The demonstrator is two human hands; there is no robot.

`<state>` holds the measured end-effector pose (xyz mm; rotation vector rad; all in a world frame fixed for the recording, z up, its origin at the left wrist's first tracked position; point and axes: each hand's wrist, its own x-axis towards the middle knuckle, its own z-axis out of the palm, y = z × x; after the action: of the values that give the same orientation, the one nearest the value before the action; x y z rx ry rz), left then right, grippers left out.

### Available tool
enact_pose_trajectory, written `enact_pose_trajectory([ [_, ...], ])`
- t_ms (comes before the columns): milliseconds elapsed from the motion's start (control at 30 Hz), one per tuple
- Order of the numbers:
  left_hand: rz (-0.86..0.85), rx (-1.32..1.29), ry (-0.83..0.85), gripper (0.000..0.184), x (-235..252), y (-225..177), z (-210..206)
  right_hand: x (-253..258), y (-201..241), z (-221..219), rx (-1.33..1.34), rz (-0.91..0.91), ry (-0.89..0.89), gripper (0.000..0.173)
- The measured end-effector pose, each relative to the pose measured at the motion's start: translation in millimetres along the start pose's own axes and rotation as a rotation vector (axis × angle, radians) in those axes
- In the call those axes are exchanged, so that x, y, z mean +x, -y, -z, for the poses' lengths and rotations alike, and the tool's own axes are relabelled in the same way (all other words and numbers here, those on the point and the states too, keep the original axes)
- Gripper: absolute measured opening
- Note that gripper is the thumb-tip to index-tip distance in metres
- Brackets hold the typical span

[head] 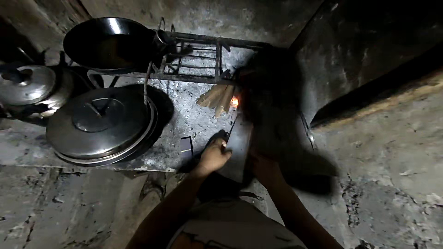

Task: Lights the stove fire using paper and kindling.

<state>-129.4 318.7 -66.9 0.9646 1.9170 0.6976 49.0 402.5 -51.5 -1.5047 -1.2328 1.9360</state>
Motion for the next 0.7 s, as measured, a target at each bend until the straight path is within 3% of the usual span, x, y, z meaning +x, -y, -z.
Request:
enact_pose_trajectory([
  [100,-0.021,-0.336,0.030,0.037,-15,-8,-14,-2,-9,1,0.245,-0.029,0.128,0.028],
  [200,0.002,-0.546,0.033,0.043,-33,-11,-21,-4,-17,-1,0.452,0.019,0.285,0.023],
  [300,-0.040,-0.680,-0.084,0.024,-54,-12,-27,-9,-16,-6,0.465,0.056,0.429,0.019],
  [367,-0.087,-0.745,-0.163,0.021,-65,-6,-28,-14,-5,-9,0.419,0.076,0.511,0.017],
  [467,-0.087,-0.840,-0.281,0.030,-82,3,-21,-10,27,-8,0.061,0.288,0.468,0.018],
  [567,-0.068,-0.962,-0.341,0.030,-102,14,-12,12,67,-5,-0.501,0.631,0.179,0.024],
  [700,-0.162,-1.161,-0.346,0.032,-119,37,-6,75,98,-26,-0.820,0.934,-0.027,0.024],
])
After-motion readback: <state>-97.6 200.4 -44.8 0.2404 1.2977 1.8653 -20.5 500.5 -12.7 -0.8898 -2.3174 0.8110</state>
